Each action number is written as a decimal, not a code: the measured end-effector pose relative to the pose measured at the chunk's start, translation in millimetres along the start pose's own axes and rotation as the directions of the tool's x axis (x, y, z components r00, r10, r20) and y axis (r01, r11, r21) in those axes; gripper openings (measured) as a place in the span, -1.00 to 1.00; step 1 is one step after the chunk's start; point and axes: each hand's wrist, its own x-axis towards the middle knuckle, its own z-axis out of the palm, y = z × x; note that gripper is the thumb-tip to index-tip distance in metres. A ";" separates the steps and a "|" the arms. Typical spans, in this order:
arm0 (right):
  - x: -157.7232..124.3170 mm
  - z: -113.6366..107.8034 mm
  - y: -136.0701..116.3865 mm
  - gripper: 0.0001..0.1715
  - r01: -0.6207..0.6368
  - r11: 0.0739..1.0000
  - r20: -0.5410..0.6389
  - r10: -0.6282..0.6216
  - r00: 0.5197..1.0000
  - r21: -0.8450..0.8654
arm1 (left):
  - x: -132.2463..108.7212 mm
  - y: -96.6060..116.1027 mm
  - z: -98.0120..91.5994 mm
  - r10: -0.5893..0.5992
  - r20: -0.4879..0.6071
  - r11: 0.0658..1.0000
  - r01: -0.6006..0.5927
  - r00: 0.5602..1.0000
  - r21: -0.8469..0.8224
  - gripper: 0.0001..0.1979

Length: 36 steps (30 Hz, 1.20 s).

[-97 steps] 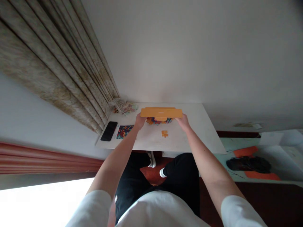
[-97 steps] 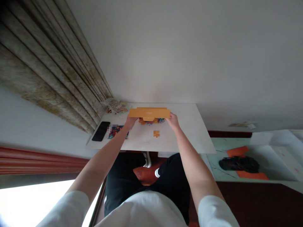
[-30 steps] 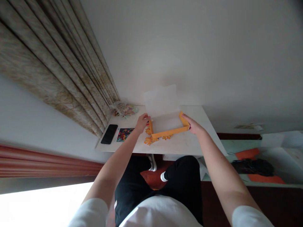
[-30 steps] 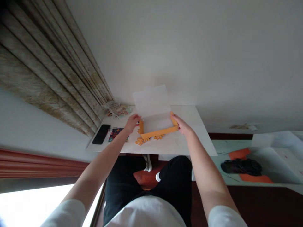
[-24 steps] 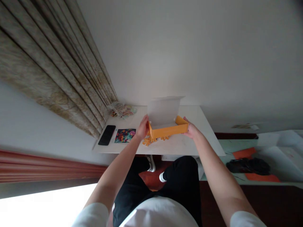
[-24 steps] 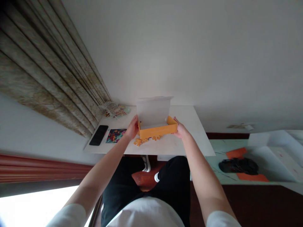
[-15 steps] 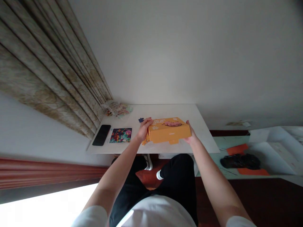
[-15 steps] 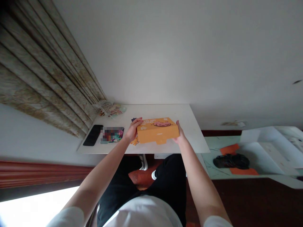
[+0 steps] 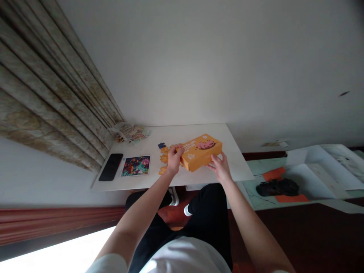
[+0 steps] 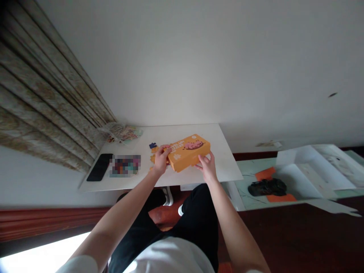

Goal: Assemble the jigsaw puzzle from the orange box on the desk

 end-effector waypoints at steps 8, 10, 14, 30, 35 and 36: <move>-7.8 24.5 11.2 -0.32 -0.141 0.990 -0.014 0.141 0.990 0.014 | -34.6 -25.3 38.4 0.235 -0.071 0.954 -0.216 0.969 0.207 -0.89; -11.4 24.5 7.9 -0.31 -0.193 0.981 0.048 0.191 0.980 0.035 | -38.0 -28.6 40.7 0.239 -0.039 0.953 -0.226 0.970 0.204 -0.90; -11.4 16.9 1.8 -0.24 -0.288 0.953 0.099 0.279 0.955 0.091 | -36.5 -31.5 40.2 0.289 -0.001 0.942 -0.284 0.957 0.179 -0.89; 55.2 -1.4 -6.4 -0.66 -0.338 0.933 0.008 0.340 0.941 0.120 | -1.8 -43.0 0.3 0.381 0.216 0.848 -0.433 0.899 0.306 -0.65; 130.5 9.7 -30.8 -0.70 -0.223 0.950 -0.224 0.271 0.936 0.218 | 10.5 -48.8 -74.4 0.481 0.228 0.562 -0.497 0.847 0.661 -0.64; 144.5 14.7 -35.7 -0.68 -0.196 0.955 -0.244 0.249 0.937 0.221 | 9.9 -50.8 -89.8 0.488 0.254 0.496 -0.505 0.835 0.707 -0.64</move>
